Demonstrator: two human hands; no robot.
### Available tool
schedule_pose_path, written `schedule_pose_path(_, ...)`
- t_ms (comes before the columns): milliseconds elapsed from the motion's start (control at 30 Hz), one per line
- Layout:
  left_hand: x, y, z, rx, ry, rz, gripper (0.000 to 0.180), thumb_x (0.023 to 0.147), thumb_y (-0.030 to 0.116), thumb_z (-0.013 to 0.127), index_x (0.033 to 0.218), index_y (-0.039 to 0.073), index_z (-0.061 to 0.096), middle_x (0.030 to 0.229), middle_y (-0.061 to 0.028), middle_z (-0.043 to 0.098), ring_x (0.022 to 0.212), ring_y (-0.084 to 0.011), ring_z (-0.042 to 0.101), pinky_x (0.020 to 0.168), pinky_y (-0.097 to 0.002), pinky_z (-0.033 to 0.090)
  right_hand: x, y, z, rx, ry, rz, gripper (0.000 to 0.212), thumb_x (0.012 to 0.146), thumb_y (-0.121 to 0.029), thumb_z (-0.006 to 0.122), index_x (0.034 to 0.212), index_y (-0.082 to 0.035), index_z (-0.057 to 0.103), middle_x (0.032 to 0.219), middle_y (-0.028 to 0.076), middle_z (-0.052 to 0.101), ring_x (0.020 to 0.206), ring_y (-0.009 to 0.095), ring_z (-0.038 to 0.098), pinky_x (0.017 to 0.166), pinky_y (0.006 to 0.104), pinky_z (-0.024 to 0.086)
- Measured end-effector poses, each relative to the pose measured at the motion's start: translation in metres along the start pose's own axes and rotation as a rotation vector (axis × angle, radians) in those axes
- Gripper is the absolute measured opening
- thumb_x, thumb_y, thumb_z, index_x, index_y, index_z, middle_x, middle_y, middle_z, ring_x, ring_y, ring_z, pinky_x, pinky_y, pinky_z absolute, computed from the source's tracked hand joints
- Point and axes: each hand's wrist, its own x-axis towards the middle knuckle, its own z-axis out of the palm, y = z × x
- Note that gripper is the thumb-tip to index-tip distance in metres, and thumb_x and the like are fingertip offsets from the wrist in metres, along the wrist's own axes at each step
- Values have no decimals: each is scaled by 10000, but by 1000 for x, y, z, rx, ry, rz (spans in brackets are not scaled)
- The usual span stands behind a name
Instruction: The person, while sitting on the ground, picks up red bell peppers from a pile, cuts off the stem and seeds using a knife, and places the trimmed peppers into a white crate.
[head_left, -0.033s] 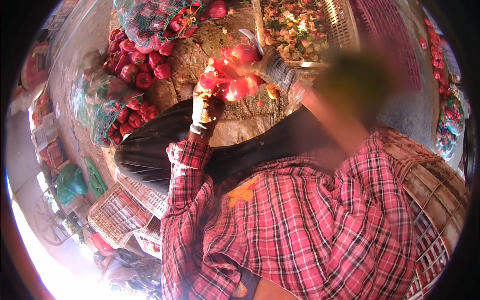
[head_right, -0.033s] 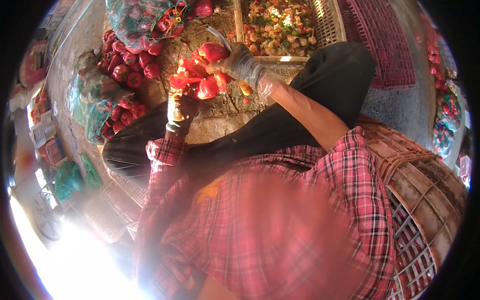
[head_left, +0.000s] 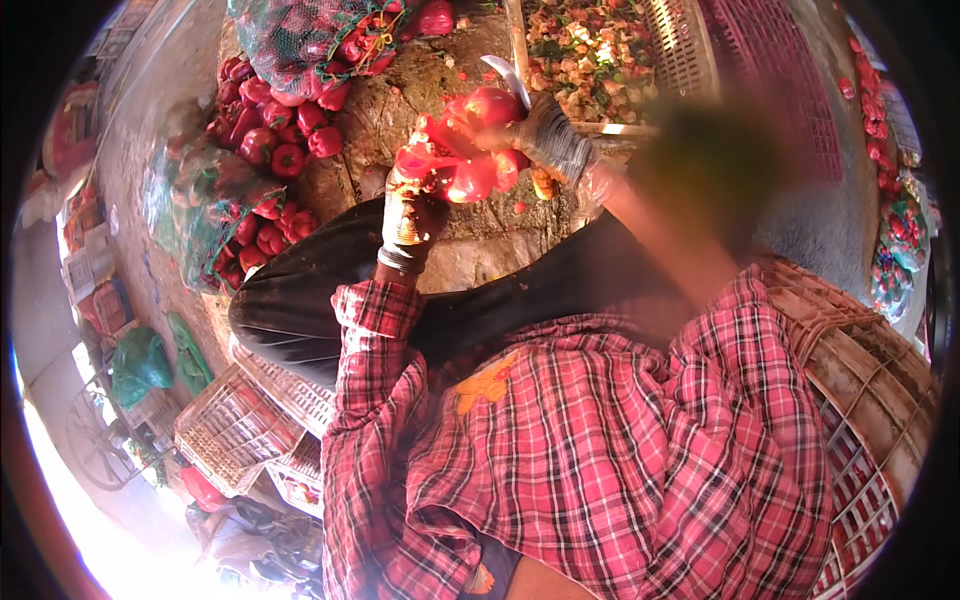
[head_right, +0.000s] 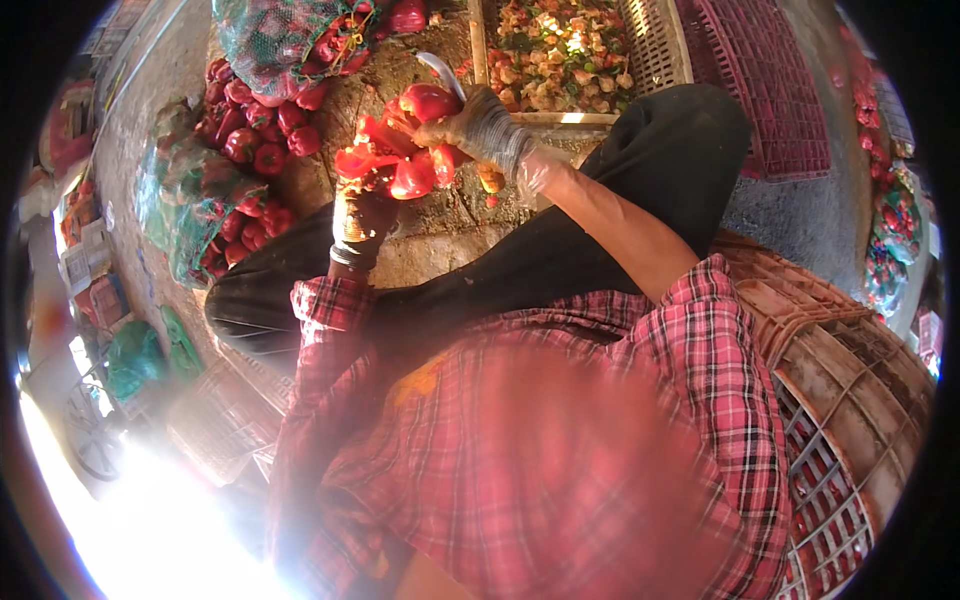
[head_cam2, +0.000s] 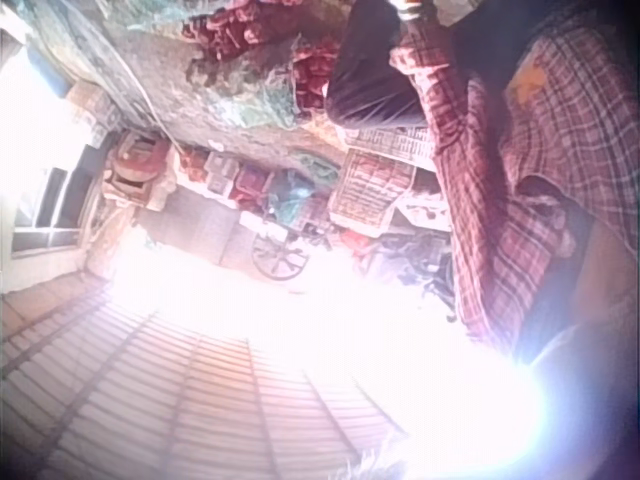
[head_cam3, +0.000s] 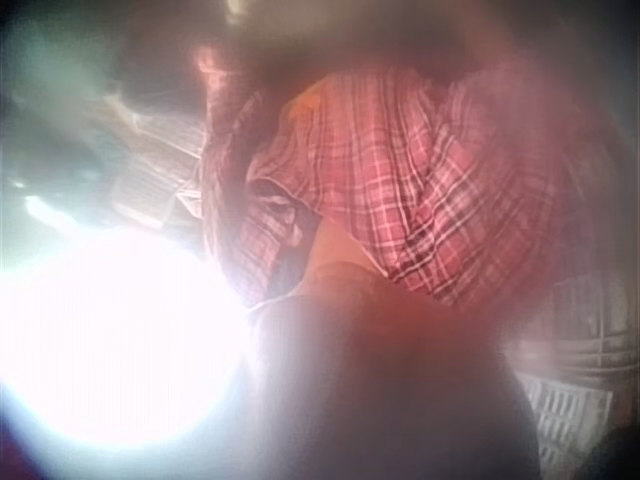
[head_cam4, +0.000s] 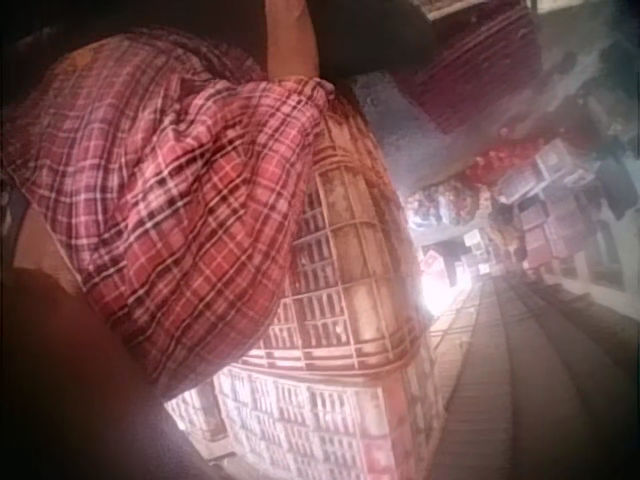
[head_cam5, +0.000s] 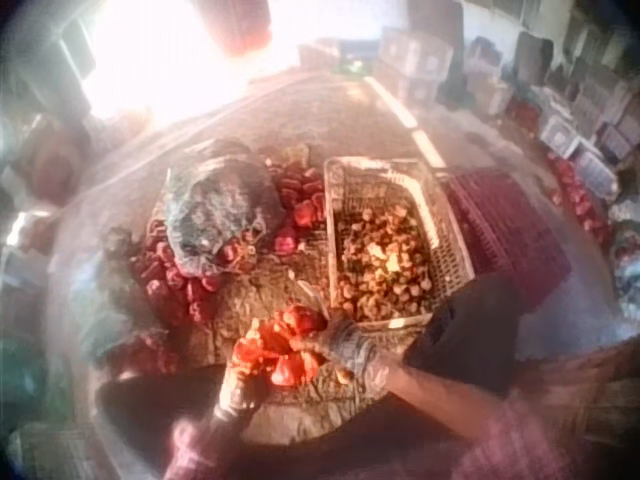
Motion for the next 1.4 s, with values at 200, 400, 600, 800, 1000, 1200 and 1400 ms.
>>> schedule_pose_path(200, -7, 7, 10, 400, -84, 17, 331, 885, 153, 458, 1185, 12, 454, 1118, -112, 561, 1011, -238, 552, 882, -343, 462, -13, 27, -12, 589, -415, -42, 198, 748, -133, 695, 884, -6, 628, 871, 64, 631, 768, 96, 578, 660, 254, 486)
schedule_pose_path(400, -14, 17, 0, -162, -114, -291, 378, 838, 127, 506, 1199, 29, 454, 1093, -171, 551, 953, -336, 572, 725, -440, 522, 7, 89, -53, 574, -765, -238, 366, 775, -157, 675, 1071, 18, 548, 1075, 94, 582, 968, 177, 565, 817, 318, 475)
schedule_pose_path(600, -68, 168, -23, -20, 70, -29, 515, 702, 162, 605, 1138, -69, 457, 952, -236, 590, 771, -310, 633, 531, -353, 538, 23, -17, -60, 306, -133, -185, 402, 763, -216, 689, 1060, 26, 567, 1045, 111, 604, 892, 184, 606, 746, 325, 509)
schedule_pose_path(800, -280, 279, -92, 504, 705, 263, 508, 759, 249, 601, 1160, -36, 475, 995, -191, 598, 812, -253, 632, 589, -299, 520, -1, -197, 75, 737, -231, -32, 318, 760, -226, 674, 977, -1, 614, 795, 58, 621, 645, 131, 609, 564, 272, 516)
schedule_pose_path(1000, -431, 254, -149, 734, 1040, 171, 510, 815, 336, 597, 1182, -3, 493, 1038, -146, 606, 853, -196, 630, 647, -245, 503, 16, -225, 240, 181, -1023, -233, 279, 793, -234, 639, 964, -13, 637, 833, 63, 632, 646, 94, 596, 504, 239, 488)
schedule_pose_path(1200, -345, 259, -234, 536, 1051, 258, 275, 876, 227, 544, 1036, 6, 581, 884, -84, 640, 764, -138, 617, 635, -223, 471, 73, -250, 187, 39, -699, -205, 312, 792, -283, 625, 958, -18, 638, 844, 67, 637, 619, 86, 581, 466, 220, 467)
schedule_pose_path(1400, -176, 225, -314, 704, 795, -50, 270, 778, 173, 620, 1000, 20, 615, 770, -41, 632, 681, -131, 596, 592, -256, 453, 89, -151, 126, -227, -197, 299, 433, 730, -337, 672, 983, 3, 584, 814, 78, 618, 564, 124, 553, 412, 230, 433)
